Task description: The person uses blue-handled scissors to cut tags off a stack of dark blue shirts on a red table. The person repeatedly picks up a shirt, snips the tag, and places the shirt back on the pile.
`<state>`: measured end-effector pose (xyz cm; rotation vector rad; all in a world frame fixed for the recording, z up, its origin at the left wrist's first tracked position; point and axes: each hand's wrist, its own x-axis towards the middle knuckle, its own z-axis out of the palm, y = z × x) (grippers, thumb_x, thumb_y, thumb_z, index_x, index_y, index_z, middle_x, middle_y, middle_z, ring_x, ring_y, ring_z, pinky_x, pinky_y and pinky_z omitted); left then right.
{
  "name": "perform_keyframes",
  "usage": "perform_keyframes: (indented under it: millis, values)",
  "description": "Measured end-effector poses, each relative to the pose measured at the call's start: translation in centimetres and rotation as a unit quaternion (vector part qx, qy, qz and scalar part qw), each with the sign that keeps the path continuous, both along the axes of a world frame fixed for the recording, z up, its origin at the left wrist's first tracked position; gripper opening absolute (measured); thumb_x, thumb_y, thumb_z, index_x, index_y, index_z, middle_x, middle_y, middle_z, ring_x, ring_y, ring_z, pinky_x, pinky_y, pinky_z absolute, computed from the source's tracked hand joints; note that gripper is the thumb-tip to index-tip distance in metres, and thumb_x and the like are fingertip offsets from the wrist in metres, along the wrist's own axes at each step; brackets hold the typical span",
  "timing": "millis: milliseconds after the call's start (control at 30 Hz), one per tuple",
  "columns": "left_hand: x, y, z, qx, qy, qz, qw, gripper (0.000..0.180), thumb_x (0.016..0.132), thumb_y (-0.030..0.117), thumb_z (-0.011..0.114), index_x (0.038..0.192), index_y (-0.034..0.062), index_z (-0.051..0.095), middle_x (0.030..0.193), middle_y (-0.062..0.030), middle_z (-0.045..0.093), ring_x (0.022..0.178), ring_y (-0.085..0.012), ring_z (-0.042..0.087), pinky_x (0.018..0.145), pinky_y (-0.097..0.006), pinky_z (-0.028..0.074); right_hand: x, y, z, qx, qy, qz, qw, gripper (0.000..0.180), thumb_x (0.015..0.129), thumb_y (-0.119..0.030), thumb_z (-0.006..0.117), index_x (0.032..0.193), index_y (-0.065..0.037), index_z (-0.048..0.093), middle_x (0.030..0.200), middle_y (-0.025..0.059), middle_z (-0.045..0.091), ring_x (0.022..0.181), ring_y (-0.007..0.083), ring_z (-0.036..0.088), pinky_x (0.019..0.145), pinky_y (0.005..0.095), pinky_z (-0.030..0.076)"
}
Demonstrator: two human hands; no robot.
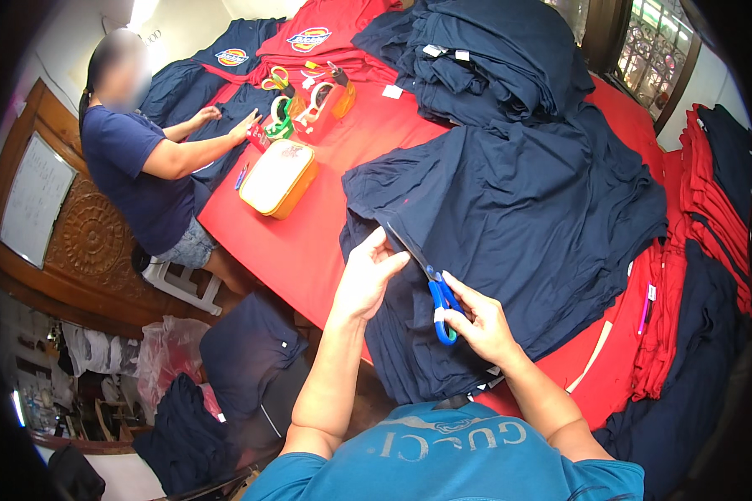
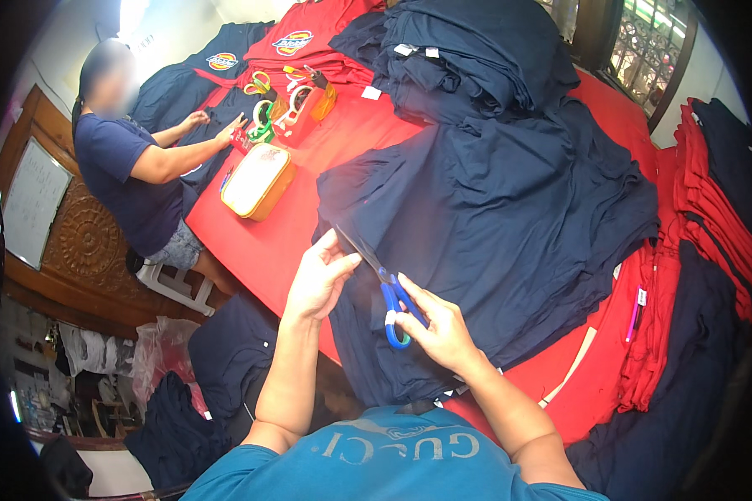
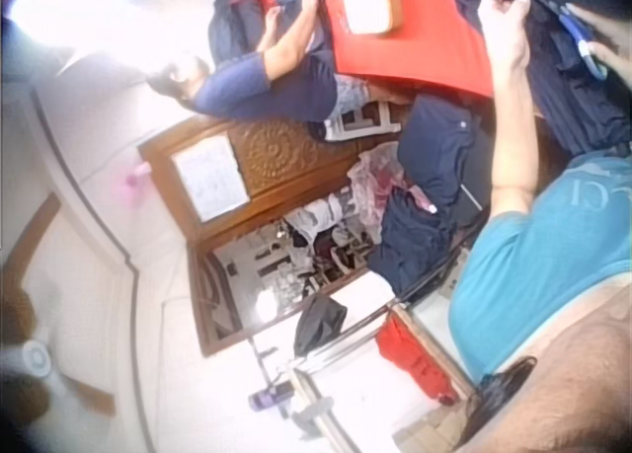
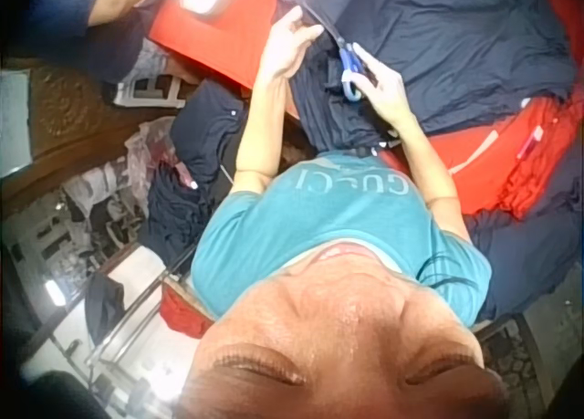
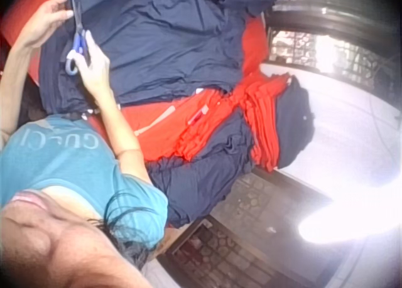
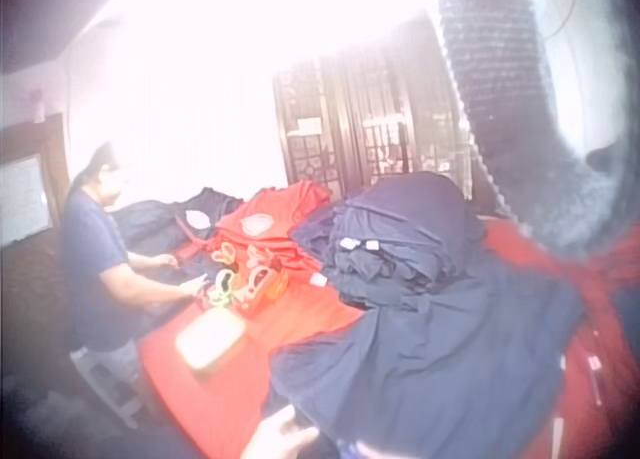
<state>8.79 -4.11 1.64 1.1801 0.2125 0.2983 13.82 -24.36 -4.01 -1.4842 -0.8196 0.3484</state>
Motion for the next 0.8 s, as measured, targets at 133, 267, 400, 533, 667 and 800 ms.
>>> perform_keyframes:
  millis: [133,267,400,533,667,800]
  values:
    - [-0.1,-0.2,0.4,0.005,0.014,-0.012,1.000,0.046,0.086,-0.004,0.064,0.130,-0.0003,0.054,0.113,-0.0036,0.061,0.096,-0.0076,0.057,0.082,-0.025,0.046,0.5,-0.2,1.9,-0.051,0.135,0.023,0.989,0.052,0.091,-0.008,0.062,0.141,-0.002,0.047,0.096,0.0050,0.066,0.076,0.0076,0.060,0.068,0.0247,0.052]
    - [0.5,0.4,-0.1,-0.058,0.012,0.026,0.998,0.044,0.086,-0.002,0.064,0.129,-0.0017,0.055,0.111,-0.0038,0.062,0.098,-0.0089,0.057,0.084,-0.026,0.046,0.6,-0.6,1.2,-0.059,0.141,0.024,0.988,0.052,0.091,-0.008,0.063,0.141,-0.002,0.048,0.095,0.0050,0.066,0.075,0.0081,0.060,0.067,0.0244,0.052]
    - [0.6,1.6,-1.4,-0.005,0.006,0.005,1.000,0.041,0.088,-0.002,0.061,0.129,-0.0021,0.055,0.117,-0.0064,0.062,0.109,-0.0142,0.057,0.095,-0.029,0.045,0.4,-0.4,0.5,-0.032,0.037,0.010,0.999,0.055,0.089,-0.011,0.067,0.140,-0.003,0.048,0.100,0.0082,0.067,0.082,0.0107,0.062,0.071,0.0247,0.052]
    - [0.4,0.6,-0.4,-0.006,-0.003,-0.001,1.000,0.042,0.087,-0.002,0.063,0.128,-0.0010,0.055,0.117,-0.0070,0.061,0.106,-0.0131,0.057,0.093,-0.028,0.045,0.8,-0.3,1.1,-0.055,0.011,0.007,0.998,0.060,0.086,-0.015,0.072,0.140,-0.003,0.049,0.105,0.0128,0.066,0.090,0.0135,0.063,0.076,0.0269,0.052]
    - [0.2,0.1,0.1,-0.010,0.009,0.000,1.000,0.045,0.086,-0.002,0.066,0.129,0.0008,0.053,0.115,-0.0053,0.061,0.100,-0.0110,0.057,0.087,-0.026,0.046,1.1,-0.3,0.8,-0.040,-0.026,-0.017,0.999,0.060,0.086,-0.015,0.072,0.140,-0.003,0.049,0.103,0.0118,0.066,0.087,0.0129,0.063,0.075,0.0263,0.052]
    - [0.1,-0.1,0.5,-0.012,0.012,0.001,1.000,0.050,0.085,-0.002,0.067,0.132,0.0017,0.050,0.114,-0.0041,0.061,0.091,-0.0081,0.056,0.079,-0.023,0.045,0.7,-1.0,1.3,-0.076,-0.026,-0.015,0.997,0.060,0.086,-0.015,0.071,0.140,-0.003,0.048,0.100,0.0109,0.066,0.083,0.0122,0.062,0.074,0.0257,0.052]
